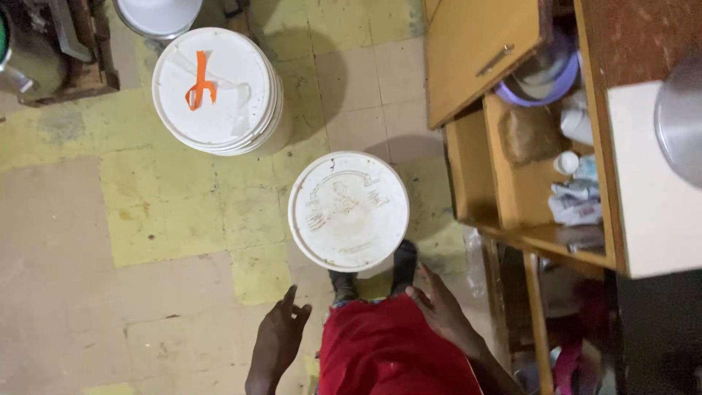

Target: Greasing cake tins with butter and coating them with flour for baking.

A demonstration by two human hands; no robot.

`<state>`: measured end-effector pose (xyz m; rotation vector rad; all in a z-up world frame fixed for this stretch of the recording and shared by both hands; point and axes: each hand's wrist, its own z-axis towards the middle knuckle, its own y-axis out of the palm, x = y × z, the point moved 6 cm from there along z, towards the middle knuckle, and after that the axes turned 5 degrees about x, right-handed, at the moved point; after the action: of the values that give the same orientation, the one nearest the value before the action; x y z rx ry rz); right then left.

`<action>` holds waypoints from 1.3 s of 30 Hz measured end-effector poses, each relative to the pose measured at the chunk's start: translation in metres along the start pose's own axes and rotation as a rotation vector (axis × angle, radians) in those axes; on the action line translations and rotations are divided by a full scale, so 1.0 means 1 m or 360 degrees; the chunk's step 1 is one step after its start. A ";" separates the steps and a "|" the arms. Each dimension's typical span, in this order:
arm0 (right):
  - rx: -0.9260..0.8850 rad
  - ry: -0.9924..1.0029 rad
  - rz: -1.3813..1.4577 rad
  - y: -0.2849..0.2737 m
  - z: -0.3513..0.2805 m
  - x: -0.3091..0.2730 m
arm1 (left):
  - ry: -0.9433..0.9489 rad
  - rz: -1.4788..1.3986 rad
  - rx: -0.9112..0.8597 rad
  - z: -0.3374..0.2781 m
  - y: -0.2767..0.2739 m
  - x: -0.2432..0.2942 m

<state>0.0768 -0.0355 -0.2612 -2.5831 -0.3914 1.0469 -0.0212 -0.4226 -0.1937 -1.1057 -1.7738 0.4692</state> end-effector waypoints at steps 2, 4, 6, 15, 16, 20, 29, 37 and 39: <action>-0.0048 0.0062 -0.0097 -0.011 0.030 0.017 | 0.0171 -0.0137 0.0196 -0.004 0.037 -0.007; -0.0093 0.0145 -0.0164 -0.011 0.071 0.047 | 0.0348 -0.0245 0.0370 0.007 0.049 0.022; 0.0021 0.0055 -0.0217 -0.010 0.111 0.086 | -0.0680 -0.0916 0.0095 0.027 0.063 0.049; 0.0456 -0.1121 -0.1012 0.110 0.230 0.318 | -0.0370 -0.0370 0.0042 0.235 0.225 -0.050; 0.0463 -0.1087 -0.1008 0.114 0.217 0.281 | -0.0361 -0.0360 0.0011 0.280 0.226 -0.066; 0.0397 0.0681 0.0998 0.124 0.238 0.185 | -0.0086 0.0167 0.0188 0.405 0.188 -0.086; 0.1006 0.1133 0.0540 0.141 0.286 0.236 | 0.0147 -0.0019 0.0257 0.454 0.193 -0.154; 0.1127 0.0263 -0.0120 0.043 0.315 0.148 | -0.0639 -0.0097 0.0023 0.367 0.187 -0.205; 0.1282 0.0160 0.0015 0.011 0.314 0.122 | -0.0608 -0.0384 0.0284 0.338 0.171 -0.196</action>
<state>-0.0599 0.0601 -0.5538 -1.8949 0.0721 0.8366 -0.2090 -0.4477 -0.5763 -0.6969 -2.1170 0.7101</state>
